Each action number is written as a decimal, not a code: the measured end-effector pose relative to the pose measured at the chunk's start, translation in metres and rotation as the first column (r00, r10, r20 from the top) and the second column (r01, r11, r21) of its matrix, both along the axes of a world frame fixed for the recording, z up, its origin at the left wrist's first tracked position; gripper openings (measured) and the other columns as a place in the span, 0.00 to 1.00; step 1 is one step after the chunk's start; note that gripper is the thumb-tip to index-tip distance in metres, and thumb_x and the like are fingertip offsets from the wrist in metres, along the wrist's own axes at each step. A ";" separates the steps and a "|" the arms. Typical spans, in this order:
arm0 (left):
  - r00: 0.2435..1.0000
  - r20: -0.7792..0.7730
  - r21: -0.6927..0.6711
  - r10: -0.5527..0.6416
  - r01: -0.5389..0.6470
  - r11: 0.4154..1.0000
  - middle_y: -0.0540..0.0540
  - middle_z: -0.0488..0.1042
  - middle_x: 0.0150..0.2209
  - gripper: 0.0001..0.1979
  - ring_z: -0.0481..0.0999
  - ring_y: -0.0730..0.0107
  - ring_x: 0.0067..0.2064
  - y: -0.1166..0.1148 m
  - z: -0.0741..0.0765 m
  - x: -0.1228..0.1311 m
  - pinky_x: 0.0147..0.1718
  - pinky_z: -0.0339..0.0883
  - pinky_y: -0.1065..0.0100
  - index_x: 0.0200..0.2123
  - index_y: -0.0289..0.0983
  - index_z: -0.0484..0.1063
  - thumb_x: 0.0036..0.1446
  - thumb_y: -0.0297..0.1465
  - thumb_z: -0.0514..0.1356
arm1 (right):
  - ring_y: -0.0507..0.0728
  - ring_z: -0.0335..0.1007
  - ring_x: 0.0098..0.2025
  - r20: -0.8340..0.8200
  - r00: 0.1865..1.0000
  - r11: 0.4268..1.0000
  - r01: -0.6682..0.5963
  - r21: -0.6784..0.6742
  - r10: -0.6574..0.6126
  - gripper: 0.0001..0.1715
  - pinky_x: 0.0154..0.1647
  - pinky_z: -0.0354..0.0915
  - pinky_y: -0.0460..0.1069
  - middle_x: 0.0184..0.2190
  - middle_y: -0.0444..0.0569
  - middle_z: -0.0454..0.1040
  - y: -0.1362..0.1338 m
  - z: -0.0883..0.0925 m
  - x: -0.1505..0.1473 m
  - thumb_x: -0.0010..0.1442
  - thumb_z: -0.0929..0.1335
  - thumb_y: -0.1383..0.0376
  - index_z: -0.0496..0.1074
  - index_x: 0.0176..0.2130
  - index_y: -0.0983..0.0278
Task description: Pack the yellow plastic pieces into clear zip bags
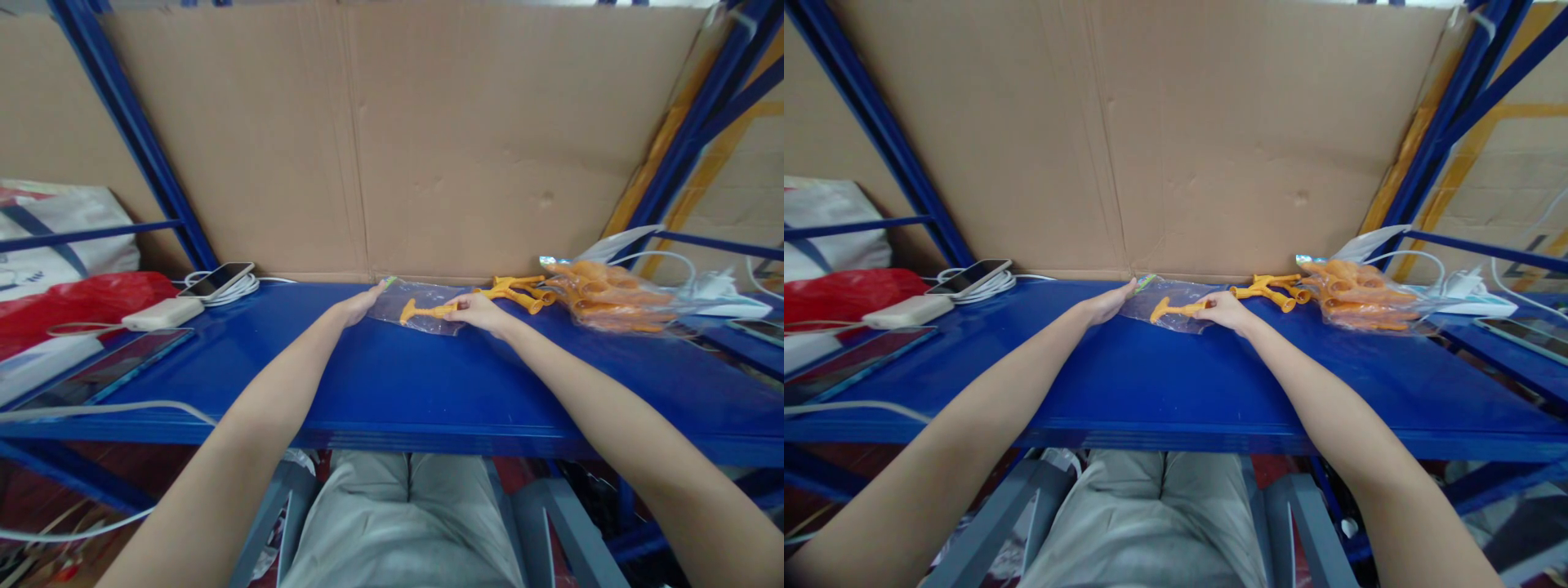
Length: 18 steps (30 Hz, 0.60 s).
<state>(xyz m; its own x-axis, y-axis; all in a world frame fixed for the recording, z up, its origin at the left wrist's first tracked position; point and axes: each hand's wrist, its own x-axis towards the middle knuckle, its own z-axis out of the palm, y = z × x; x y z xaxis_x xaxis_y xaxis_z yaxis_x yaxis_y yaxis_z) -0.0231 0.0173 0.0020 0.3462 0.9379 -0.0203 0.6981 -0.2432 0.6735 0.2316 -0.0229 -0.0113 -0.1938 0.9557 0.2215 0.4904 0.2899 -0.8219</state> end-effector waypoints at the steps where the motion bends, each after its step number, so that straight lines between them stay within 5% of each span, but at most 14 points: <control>1: 1.000 0.026 -0.031 -0.015 0.016 0.999 0.57 0.59 0.65 0.32 0.57 0.73 0.67 -0.001 0.001 0.001 0.62 0.55 0.64 0.69 0.50 0.46 0.66 0.41 0.24 | 0.54 0.74 0.31 0.036 0.999 1.000 0.001 0.010 -0.001 0.10 0.33 0.70 0.48 0.30 0.48 0.80 -0.001 0.001 -0.001 0.48 0.74 0.66 0.78 0.34 0.65; 6: 1.000 -0.020 -0.005 -0.009 0.009 1.000 0.58 0.51 0.68 0.33 0.47 0.76 0.69 0.000 0.003 0.001 0.64 0.51 0.64 0.69 0.49 0.42 0.65 0.41 0.21 | 0.54 0.71 0.28 0.285 0.956 0.980 0.011 0.196 -0.067 0.08 0.29 0.65 0.46 0.23 0.44 0.77 -0.007 0.008 -0.002 0.48 0.73 0.65 0.80 0.32 0.64; 11: 0.998 -0.061 0.001 -0.018 0.018 1.000 0.56 0.55 0.67 0.37 0.53 0.76 0.68 -0.003 0.005 0.004 0.61 0.56 0.67 0.69 0.45 0.47 0.64 0.40 0.19 | 0.51 0.70 0.26 0.141 0.981 0.987 -0.145 0.068 0.134 0.09 0.24 0.64 0.44 0.28 0.46 0.79 -0.011 0.006 -0.012 0.51 0.71 0.63 0.80 0.34 0.65; 18: 0.996 -0.066 0.065 0.062 -0.057 0.996 0.50 0.63 0.64 0.38 0.61 0.66 0.65 0.005 -0.001 0.007 0.60 0.59 0.60 0.68 0.43 0.52 0.65 0.42 0.20 | 0.49 0.66 0.20 0.020 0.999 0.999 0.025 -0.023 -0.025 0.13 0.21 0.63 0.44 0.22 0.45 0.75 -0.008 0.003 -0.017 0.51 0.74 0.63 0.80 0.37 0.66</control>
